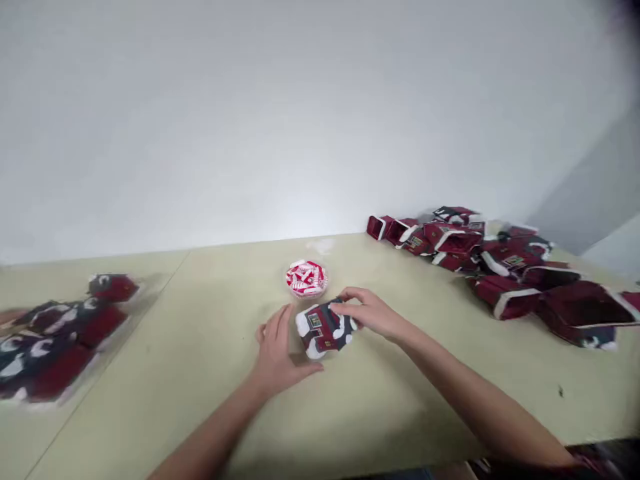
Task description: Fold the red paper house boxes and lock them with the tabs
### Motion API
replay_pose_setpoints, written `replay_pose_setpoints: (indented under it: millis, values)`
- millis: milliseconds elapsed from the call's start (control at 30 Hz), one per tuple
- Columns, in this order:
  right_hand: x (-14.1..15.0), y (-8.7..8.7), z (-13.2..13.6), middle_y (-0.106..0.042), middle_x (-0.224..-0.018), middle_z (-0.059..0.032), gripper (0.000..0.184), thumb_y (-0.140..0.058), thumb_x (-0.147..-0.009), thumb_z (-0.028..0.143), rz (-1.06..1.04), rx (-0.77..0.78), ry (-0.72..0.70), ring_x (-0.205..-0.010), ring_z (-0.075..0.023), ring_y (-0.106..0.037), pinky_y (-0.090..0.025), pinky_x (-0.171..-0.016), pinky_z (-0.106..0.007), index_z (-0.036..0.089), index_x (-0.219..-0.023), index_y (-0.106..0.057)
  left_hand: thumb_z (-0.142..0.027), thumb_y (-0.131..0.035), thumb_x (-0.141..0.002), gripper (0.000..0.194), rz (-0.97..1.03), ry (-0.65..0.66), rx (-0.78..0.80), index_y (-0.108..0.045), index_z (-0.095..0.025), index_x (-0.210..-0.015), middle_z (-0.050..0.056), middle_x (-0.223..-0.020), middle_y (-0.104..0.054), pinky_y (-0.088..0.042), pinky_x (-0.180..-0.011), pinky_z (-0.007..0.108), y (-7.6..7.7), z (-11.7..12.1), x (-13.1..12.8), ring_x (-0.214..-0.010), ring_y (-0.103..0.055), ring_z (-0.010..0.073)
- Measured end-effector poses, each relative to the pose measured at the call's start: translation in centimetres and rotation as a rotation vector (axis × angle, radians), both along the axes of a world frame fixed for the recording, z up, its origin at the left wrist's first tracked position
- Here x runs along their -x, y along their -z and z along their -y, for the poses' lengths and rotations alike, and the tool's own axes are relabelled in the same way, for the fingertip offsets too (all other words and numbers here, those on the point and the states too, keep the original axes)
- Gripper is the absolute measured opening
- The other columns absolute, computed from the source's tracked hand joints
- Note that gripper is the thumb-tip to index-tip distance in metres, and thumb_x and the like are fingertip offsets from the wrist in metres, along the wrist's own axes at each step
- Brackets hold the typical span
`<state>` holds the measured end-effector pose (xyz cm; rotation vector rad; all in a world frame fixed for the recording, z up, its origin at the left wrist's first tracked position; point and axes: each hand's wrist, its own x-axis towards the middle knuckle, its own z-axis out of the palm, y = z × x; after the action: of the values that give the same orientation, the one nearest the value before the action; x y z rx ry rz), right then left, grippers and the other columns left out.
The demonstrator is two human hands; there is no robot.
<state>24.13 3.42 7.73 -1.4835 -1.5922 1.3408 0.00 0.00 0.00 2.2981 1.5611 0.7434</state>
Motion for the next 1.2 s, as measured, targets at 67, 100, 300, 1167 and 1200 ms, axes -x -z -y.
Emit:
replay_pose_setpoints:
  millis: [67, 100, 300, 1167, 1200]
  values:
    - [1.6, 0.1, 0.2, -0.068, -0.085, -0.0038, 0.046, -0.067, -0.074, 0.061, 0.168, -0.146, 0.029, -0.078, -0.0194, -0.063, -0.047, -0.067, -0.029, 0.018, -0.086, -0.065, -0.055, -0.089, -0.051, 0.125, 0.018, 0.012, 0.029, -0.02, -0.019, -0.15, 0.024, -0.152, -0.037, -0.026, -0.109, 0.062, 0.4, 0.0, -0.2, -0.14, -0.034, 0.0432]
    - [2.3, 0.1, 0.3, -0.068, -0.088, -0.0051, 0.047, -0.067, -0.074, 0.062, 0.232, -0.208, 0.026, -0.082, -0.0208, -0.063, -0.047, -0.071, -0.03, 0.017, -0.087, -0.066, -0.055, -0.089, -0.05, 0.127, 0.038, 0.022, 0.039, -0.021, -0.02, -0.15, 0.024, -0.151, -0.038, -0.026, -0.108, 0.062, 0.6, -0.1, -0.3, -0.14, -0.035, 0.0437]
    - [4.9, -0.4, -0.5, -0.07, -0.104, -0.0069, 0.043, -0.071, -0.076, 0.059, 0.286, -0.408, -0.309, -0.097, -0.0229, -0.064, -0.048, -0.082, -0.032, 0.02, -0.093, -0.073, -0.054, -0.089, -0.052, 0.127, 0.278, 0.144, 0.042, -0.018, -0.023, -0.153, 0.024, -0.151, -0.039, -0.027, -0.109, 0.063, 0.7, -0.7, 0.9, -0.137, -0.04, 0.0434]
    - [3.6, 2.3, -8.9, -0.069, -0.1, -0.0092, 0.029, -0.048, -0.098, 0.026, 0.263, -0.803, -0.237, -0.087, -0.0179, -0.063, -0.049, -0.083, -0.032, 0.017, -0.118, -0.066, -0.046, -0.093, -0.048, 0.122, 0.533, 0.624, 0.437, -0.031, -0.023, -0.151, 0.019, -0.149, -0.043, -0.034, -0.114, 0.051, -1.4, -2.9, 4.7, -0.135, -0.044, 0.0388]
    - [3.5, 2.2, -8.0, -0.068, -0.093, -0.0068, 0.032, -0.047, -0.099, 0.03, 0.129, -0.758, -0.219, -0.08, -0.0162, -0.062, -0.05, -0.078, -0.031, 0.018, -0.124, -0.062, -0.044, -0.092, -0.053, 0.114, 0.542, 0.633, 0.449, -0.034, -0.023, -0.149, 0.018, -0.148, -0.044, -0.035, -0.114, 0.051, -1.5, -2.8, 4.6, -0.135, -0.044, 0.0384]
